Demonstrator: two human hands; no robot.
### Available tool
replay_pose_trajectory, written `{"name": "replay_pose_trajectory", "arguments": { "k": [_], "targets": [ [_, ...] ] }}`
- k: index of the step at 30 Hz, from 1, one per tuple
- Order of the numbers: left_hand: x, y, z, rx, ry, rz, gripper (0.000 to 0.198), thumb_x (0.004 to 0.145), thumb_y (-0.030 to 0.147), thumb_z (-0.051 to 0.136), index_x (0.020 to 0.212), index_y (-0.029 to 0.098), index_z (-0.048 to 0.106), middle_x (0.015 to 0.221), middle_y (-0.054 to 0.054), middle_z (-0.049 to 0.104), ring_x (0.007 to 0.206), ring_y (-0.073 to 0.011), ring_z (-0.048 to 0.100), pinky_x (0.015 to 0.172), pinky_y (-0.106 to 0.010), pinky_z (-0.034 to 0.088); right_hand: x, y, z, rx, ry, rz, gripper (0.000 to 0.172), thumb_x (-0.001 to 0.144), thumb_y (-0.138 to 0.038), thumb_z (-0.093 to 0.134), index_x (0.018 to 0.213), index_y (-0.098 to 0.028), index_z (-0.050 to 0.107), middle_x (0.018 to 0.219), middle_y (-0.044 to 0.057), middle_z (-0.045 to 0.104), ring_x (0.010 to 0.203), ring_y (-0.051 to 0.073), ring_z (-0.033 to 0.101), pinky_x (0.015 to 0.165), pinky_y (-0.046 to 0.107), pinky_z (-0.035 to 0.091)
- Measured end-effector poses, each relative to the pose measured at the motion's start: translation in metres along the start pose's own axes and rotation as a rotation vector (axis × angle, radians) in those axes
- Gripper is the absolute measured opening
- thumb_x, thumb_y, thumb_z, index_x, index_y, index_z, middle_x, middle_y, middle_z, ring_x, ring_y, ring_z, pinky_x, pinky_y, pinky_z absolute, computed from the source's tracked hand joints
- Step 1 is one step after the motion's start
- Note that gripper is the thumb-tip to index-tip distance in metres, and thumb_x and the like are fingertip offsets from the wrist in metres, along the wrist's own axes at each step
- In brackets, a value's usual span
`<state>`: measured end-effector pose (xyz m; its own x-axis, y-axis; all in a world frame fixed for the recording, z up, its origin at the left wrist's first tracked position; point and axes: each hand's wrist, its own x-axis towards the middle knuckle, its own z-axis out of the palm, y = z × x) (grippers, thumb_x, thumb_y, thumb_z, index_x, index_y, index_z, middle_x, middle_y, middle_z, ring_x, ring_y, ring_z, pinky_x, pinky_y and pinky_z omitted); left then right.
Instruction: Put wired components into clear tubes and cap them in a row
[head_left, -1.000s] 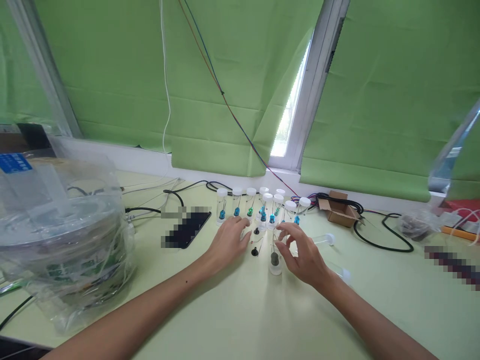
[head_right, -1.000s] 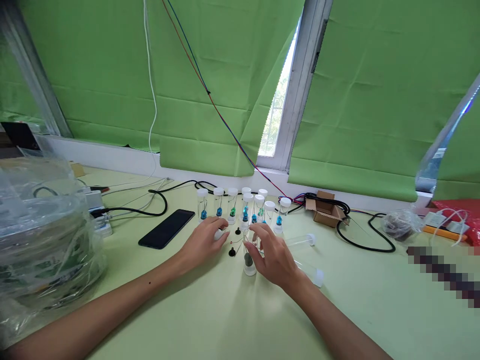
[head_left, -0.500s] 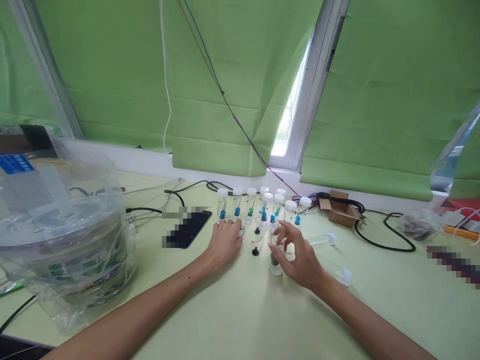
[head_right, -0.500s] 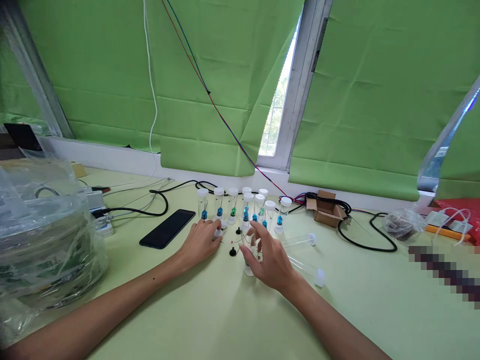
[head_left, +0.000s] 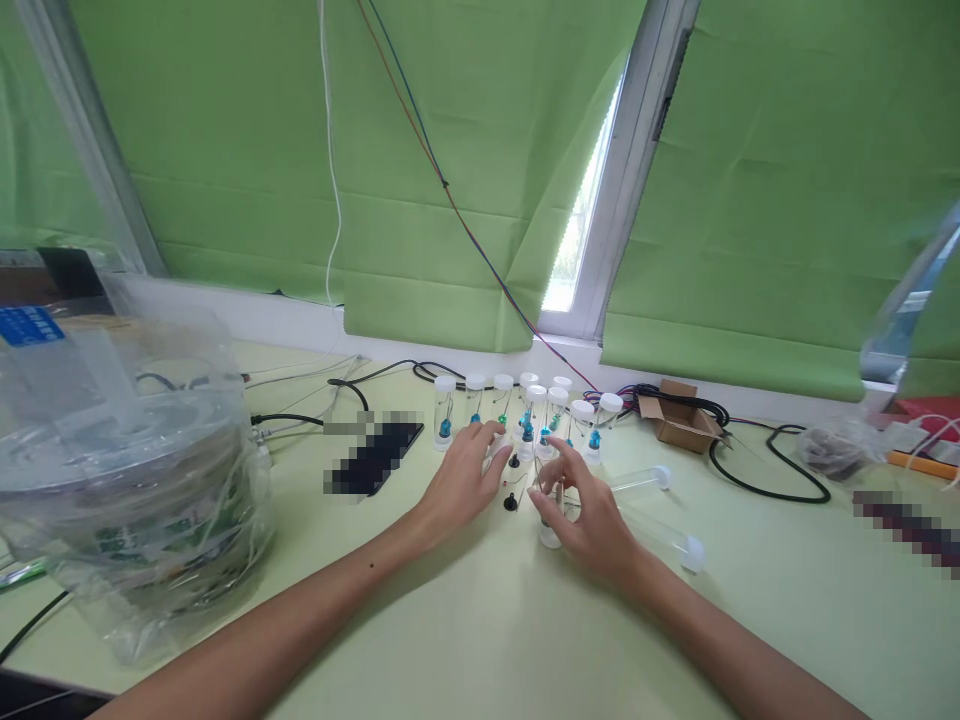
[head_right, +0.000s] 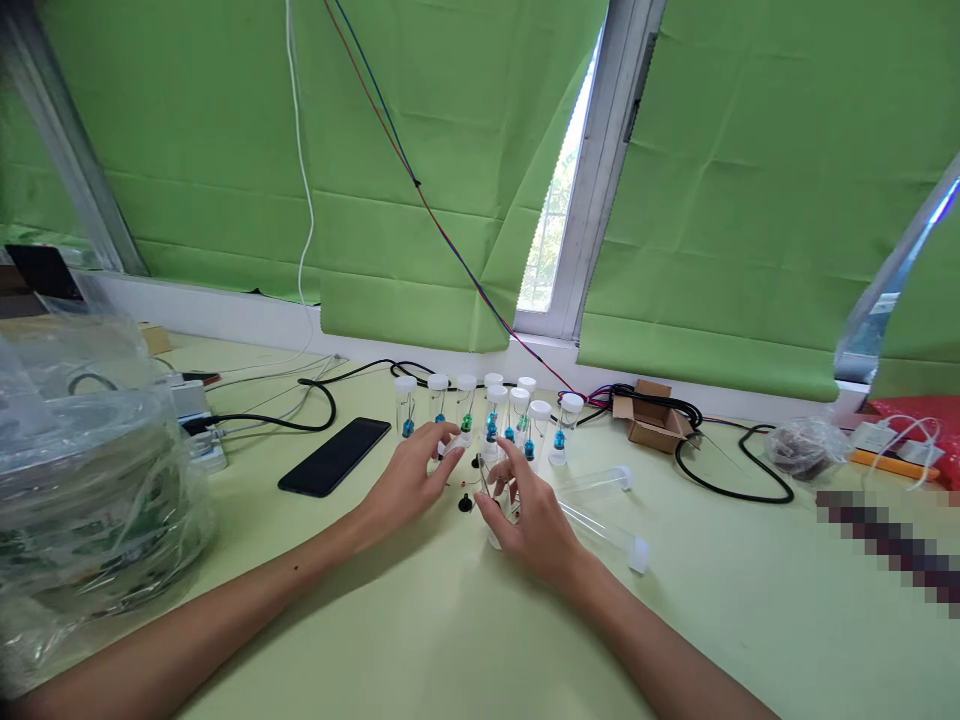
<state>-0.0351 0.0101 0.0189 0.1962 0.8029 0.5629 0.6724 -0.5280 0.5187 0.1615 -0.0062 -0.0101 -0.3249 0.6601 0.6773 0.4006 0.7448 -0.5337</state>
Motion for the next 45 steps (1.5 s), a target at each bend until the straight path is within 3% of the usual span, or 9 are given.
{"name": "replay_pose_trajectory", "arguments": {
  "k": [3,6,10,19,27,36,45],
  "targets": [
    [0.002,0.007,0.000,-0.274,-0.015,-0.084,0.032,0.097,0.046,0.038,0.102,0.021,0.058,0.085,-0.002,0.059,0.069,-0.0151,0.052,0.062,-0.028,0.041,0.000,-0.002,0.002,-0.015,-0.031,0.027,0.044,0.093,-0.026,0.054,0.135,-0.021,0.041,0.089,0.003,0.061,0.077,0.016,0.058,0.075,0.033,0.050],
    [0.004,0.009,0.002,-0.574,-0.068,-0.204,0.039,0.094,0.054,0.039,0.096,0.020,0.057,0.066,0.003,0.046,0.055,-0.0115,0.042,0.051,-0.024,0.036,0.001,-0.003,0.002,-0.048,-0.046,0.024,0.037,0.094,-0.026,0.052,0.130,-0.020,0.047,0.085,0.003,0.060,0.077,0.017,0.057,0.076,0.033,0.049],
    [0.004,0.009,0.003,-0.781,-0.125,-0.258,0.041,0.092,0.058,0.041,0.089,0.019,0.052,0.063,0.005,0.038,0.050,-0.0083,0.036,0.048,-0.023,0.034,-0.001,-0.005,0.001,-0.092,-0.061,-0.002,0.035,0.094,-0.026,0.052,0.128,-0.019,0.048,0.081,0.002,0.058,0.073,0.017,0.056,0.073,0.032,0.048],
    [-0.003,0.016,0.002,-0.711,-0.171,-0.199,0.040,0.092,0.057,0.042,0.076,0.020,0.042,0.065,0.006,0.035,0.052,-0.0077,0.035,0.047,-0.021,0.028,-0.002,-0.009,0.000,-0.202,-0.102,-0.049,0.038,0.095,-0.028,0.049,0.132,-0.021,0.042,0.086,0.004,0.057,0.070,0.018,0.055,0.065,0.031,0.047],
    [-0.006,0.022,0.001,-0.640,-0.193,-0.136,0.035,0.095,0.053,0.037,0.084,0.021,0.044,0.062,0.007,0.037,0.052,-0.0087,0.032,0.049,-0.022,0.027,-0.001,-0.009,-0.003,-0.249,-0.145,-0.070,0.041,0.096,-0.027,0.048,0.136,-0.022,0.039,0.088,0.005,0.059,0.072,0.019,0.056,0.066,0.033,0.048],
    [-0.011,0.021,0.000,-0.370,-0.190,-0.031,0.032,0.097,0.047,0.032,0.090,0.021,0.049,0.058,0.007,0.038,0.053,-0.0112,0.035,0.054,-0.025,0.029,-0.002,-0.010,-0.002,-0.276,-0.164,-0.098,0.043,0.095,-0.026,0.048,0.137,-0.022,0.039,0.086,0.004,0.061,0.070,0.019,0.058,0.064,0.032,0.048],
    [-0.012,0.021,0.001,-0.275,-0.238,-0.028,0.030,0.097,0.048,0.034,0.096,0.022,0.047,0.052,0.009,0.038,0.048,-0.0117,0.038,0.050,-0.025,0.025,-0.001,-0.013,-0.003,-0.282,-0.213,-0.068,0.033,0.095,-0.025,0.048,0.127,-0.021,0.044,0.087,0.003,0.060,0.071,0.019,0.057,0.062,0.031,0.045]
  ]
}}
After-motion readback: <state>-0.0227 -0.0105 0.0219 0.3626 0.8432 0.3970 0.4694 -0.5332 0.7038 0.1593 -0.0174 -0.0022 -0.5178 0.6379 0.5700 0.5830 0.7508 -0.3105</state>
